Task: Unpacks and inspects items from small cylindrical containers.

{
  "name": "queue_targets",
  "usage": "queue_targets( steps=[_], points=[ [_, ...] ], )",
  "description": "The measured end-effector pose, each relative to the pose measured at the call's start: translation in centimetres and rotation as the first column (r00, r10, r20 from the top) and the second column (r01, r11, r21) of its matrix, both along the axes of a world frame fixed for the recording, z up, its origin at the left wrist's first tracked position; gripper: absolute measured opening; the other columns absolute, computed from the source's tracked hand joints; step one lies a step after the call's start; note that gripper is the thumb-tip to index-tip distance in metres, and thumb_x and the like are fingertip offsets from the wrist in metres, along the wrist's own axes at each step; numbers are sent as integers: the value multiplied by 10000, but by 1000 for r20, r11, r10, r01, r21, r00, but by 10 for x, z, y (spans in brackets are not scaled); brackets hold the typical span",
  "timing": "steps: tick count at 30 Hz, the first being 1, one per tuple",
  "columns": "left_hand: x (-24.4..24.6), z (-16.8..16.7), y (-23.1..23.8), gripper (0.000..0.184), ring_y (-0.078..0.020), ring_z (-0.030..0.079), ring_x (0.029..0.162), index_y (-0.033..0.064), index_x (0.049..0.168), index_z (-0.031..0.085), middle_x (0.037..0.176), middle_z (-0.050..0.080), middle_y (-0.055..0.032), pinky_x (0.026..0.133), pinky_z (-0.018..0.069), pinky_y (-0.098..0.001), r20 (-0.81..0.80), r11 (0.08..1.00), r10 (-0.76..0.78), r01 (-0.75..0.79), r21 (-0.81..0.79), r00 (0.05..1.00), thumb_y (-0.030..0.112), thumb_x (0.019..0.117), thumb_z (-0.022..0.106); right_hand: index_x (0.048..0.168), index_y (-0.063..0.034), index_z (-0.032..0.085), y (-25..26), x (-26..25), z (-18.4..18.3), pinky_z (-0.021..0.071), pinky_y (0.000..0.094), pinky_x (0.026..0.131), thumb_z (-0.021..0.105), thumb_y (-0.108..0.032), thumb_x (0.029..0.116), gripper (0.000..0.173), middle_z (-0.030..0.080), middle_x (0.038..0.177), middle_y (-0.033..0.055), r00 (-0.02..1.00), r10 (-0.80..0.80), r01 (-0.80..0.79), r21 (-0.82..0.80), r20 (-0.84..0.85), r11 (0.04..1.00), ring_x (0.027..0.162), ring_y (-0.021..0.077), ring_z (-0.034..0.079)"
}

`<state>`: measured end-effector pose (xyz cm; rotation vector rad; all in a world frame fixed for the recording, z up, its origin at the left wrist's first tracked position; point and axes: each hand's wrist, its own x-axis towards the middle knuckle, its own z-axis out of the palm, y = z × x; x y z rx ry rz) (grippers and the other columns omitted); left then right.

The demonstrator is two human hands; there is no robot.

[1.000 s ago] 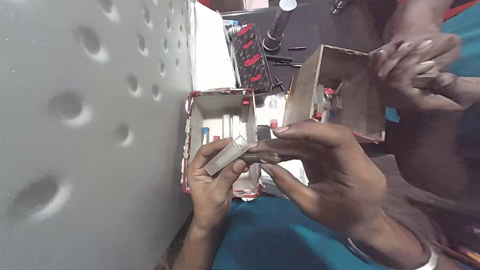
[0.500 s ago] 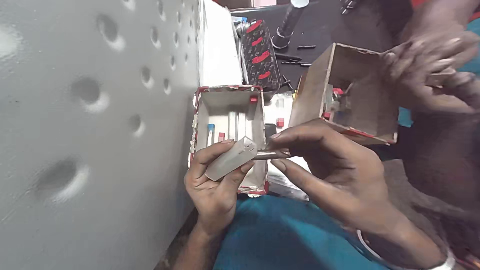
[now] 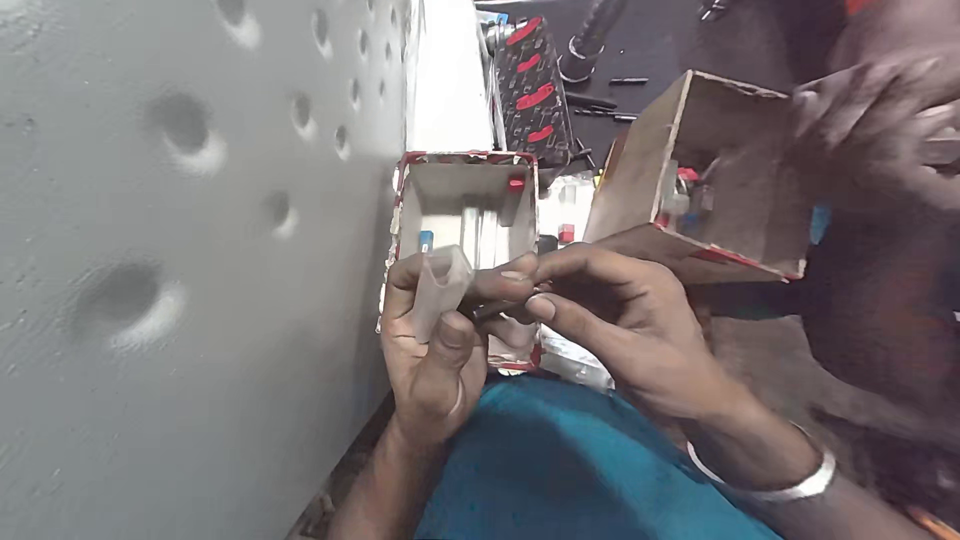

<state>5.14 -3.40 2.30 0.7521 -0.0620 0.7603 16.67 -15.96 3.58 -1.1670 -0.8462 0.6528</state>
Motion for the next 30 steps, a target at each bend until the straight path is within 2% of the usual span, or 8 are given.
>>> queue_targets(
  steps=[4, 9, 13, 15, 20, 23, 27, 30],
  points=[
    [-3, 4, 0, 346, -327, 718, 1097, 144, 1382, 515, 1203, 712, -181, 906, 614, -421, 92, 982, -124, 135, -130, 988, 235, 1050, 554, 1182, 2, 675, 3, 0, -11, 620, 290, 864, 637, -130, 1016, 215, 733, 1065, 71, 955, 146, -123, 103, -257, 987, 935, 122, 720],
    [-3, 7, 3, 351, -324, 715, 1097, 172, 1386, 530, 1211, 705, -179, 902, 612, -440, 104, 968, -175, 191, -164, 979, 267, 1049, 557, 1186, -5, 685, 5, -1, -15, 625, 303, 862, 642, -144, 1013, 226, 732, 1077, 81, 901, 206, -171, 124, -381, 978, 933, 132, 726],
    [1, 9, 4, 319, -200, 731, 901, 182, 1327, 544, 980, 731, -79, 801, 614, -350, 55, 975, -159, 166, -149, 986, 282, 1029, 601, 1170, -7, 687, 5, 3, -17, 612, 279, 852, 643, -146, 1013, 214, 729, 1051, 70, 927, 187, -164, 97, -325, 982, 907, 105, 710],
    [3, 11, 5, 289, -106, 663, 751, 196, 1279, 545, 858, 692, -20, 649, 538, -238, 20, 981, -158, 159, -115, 987, 318, 1023, 604, 1179, -4, 685, 6, 7, -19, 607, 267, 834, 643, -146, 1016, 221, 722, 1048, 57, 961, 158, -147, 68, -225, 987, 903, 98, 700],
    [3, 11, 17, 271, -61, 557, 611, 196, 1227, 548, 705, 568, 47, 598, 491, -217, -66, 998, -64, 66, 25, 996, 363, 1021, 602, 1400, -34, 543, -2, 39, -1, 615, 327, 910, 653, -188, 993, 448, 681, 1228, 63, 967, 10, 33, -166, 254, 986, 1085, 168, 687],
    [-1, 12, 27, 279, -37, 500, 543, 203, 1237, 567, 621, 522, 77, 564, 463, -211, -80, 996, 37, -31, 84, 996, 319, 997, 650, 1312, -25, 595, -7, 64, 14, 616, 295, 925, 625, -151, 1000, 338, 693, 1222, 44, 882, -24, 144, -220, 471, 965, 1082, 132, 695],
    [-5, 10, 33, 306, -33, 491, 527, 190, 1233, 590, 622, 545, 76, 554, 465, -213, -133, 978, 138, -114, 174, 982, 338, 979, 674, 1133, -153, 730, 3, 78, 24, 568, 249, 813, 590, -274, 1007, 224, 689, 1082, -38, 629, 227, 118, -379, 744, 918, 954, 51, 651],
    [-6, 8, 37, 317, -40, 506, 524, 178, 1218, 589, 626, 560, 72, 550, 478, -216, -146, 962, 195, -161, 219, 970, 364, 976, 675, 962, -161, 728, 31, 67, 17, 530, 384, 774, 619, -267, 975, 153, 673, 888, -10, 356, 437, 84, -493, 826, 866, 875, 176, 648]
  ],
)
